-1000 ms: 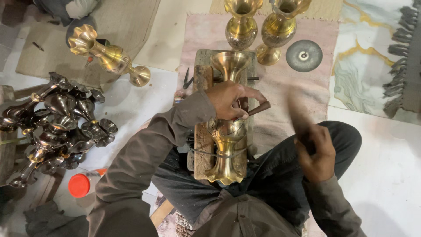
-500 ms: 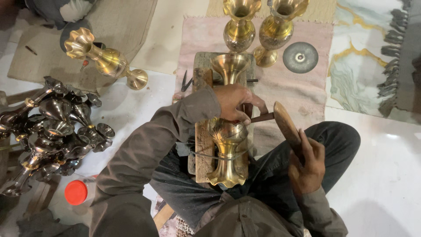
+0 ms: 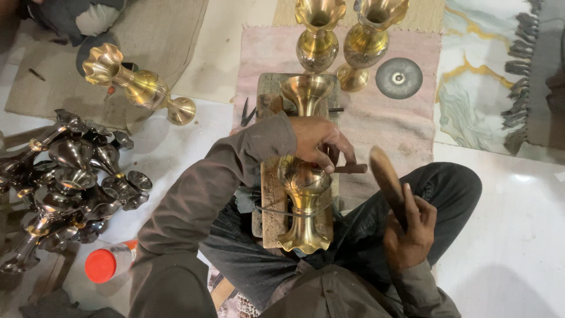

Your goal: The person sits cross-legged on the floor with a brass vase held on a wooden board on their lap. They hold a chisel against the vase surface and strike it with a wooden mallet, working repeatedly around the body of the vase to cut a decorative pattern into the brass.

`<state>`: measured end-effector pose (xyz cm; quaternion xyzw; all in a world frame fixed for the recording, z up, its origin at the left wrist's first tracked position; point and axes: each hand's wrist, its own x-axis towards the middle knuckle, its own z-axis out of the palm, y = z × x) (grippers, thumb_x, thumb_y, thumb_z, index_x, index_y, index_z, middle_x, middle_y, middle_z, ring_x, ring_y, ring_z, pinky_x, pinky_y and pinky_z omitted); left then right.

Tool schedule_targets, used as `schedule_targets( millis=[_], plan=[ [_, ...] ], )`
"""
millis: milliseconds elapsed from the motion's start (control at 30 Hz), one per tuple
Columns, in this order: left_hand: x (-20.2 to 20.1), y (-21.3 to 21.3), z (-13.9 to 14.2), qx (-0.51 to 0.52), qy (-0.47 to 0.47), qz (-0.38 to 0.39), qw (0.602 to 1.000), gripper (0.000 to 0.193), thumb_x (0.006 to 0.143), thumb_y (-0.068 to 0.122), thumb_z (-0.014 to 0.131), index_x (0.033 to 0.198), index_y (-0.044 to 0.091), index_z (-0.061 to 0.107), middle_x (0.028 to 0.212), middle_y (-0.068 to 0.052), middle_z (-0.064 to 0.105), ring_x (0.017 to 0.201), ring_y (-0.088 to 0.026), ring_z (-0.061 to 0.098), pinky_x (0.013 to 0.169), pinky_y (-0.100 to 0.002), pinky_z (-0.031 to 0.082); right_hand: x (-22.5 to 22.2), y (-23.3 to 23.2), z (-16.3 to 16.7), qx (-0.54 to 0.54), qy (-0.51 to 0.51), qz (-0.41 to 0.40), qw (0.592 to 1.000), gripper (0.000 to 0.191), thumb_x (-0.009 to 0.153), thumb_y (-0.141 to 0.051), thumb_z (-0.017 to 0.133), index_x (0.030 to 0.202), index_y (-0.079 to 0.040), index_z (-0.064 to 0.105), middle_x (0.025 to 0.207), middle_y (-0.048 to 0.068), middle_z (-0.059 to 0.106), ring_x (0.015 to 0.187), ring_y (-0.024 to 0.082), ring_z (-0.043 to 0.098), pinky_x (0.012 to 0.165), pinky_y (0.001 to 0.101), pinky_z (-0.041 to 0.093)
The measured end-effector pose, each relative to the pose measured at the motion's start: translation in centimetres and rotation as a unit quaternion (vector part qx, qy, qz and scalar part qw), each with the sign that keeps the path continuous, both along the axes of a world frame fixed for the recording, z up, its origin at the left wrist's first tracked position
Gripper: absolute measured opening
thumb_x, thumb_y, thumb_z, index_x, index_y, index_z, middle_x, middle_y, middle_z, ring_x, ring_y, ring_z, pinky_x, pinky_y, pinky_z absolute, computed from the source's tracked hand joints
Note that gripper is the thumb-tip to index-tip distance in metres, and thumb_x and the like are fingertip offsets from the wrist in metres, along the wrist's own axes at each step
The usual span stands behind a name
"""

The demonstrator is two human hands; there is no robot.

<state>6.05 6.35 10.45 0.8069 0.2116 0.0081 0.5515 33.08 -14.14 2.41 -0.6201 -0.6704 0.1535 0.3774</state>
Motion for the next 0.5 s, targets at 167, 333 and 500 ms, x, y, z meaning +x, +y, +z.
schedule_targets(
  millis=[167, 333, 500],
  plan=[
    [0.0, 0.3, 0.2, 0.005, 0.062, -0.033, 0.998, 0.045, 0.085, 0.012, 0.08, 0.128, 0.013, 0.069, 0.105, -0.009, 0.08, 0.095, -0.019, 0.077, 0.085, -0.037, 0.061, 0.1, -0.3, -0.2, 0.016, -0.015, 0.018, 1.0, 0.06, 0.093, 0.004, 0.064, 0.15, -0.01, 0.054, 0.133, 0.022, 0.053, 0.117, 0.034, 0.063, 0.092, 0.0418, 0.059],
    [-0.7, 0.4, -0.3, 0.006, -0.036, 0.041, 0.998, 0.05, 0.086, 0.012, 0.079, 0.134, 0.014, 0.064, 0.114, -0.009, 0.077, 0.102, -0.02, 0.076, 0.091, -0.039, 0.062, 0.6, 0.1, -0.8, -0.082, 0.04, 0.003, 0.996, 0.07, 0.086, 0.001, 0.068, 0.152, -0.012, 0.052, 0.123, 0.019, 0.057, 0.107, 0.03, 0.063, 0.088, 0.0402, 0.055],
    [-1.7, -0.1, -1.2, -0.011, -0.07, 0.078, 0.994, 0.058, 0.09, 0.012, 0.077, 0.145, 0.019, 0.058, 0.111, -0.01, 0.078, 0.104, -0.021, 0.077, 0.098, -0.039, 0.062, 0.4, 0.7, -1.1, -0.151, 0.051, 0.089, 0.983, 0.073, 0.082, 0.001, 0.071, 0.15, -0.016, 0.053, 0.118, 0.014, 0.061, 0.101, 0.026, 0.067, 0.084, 0.0378, 0.056]
  ],
)
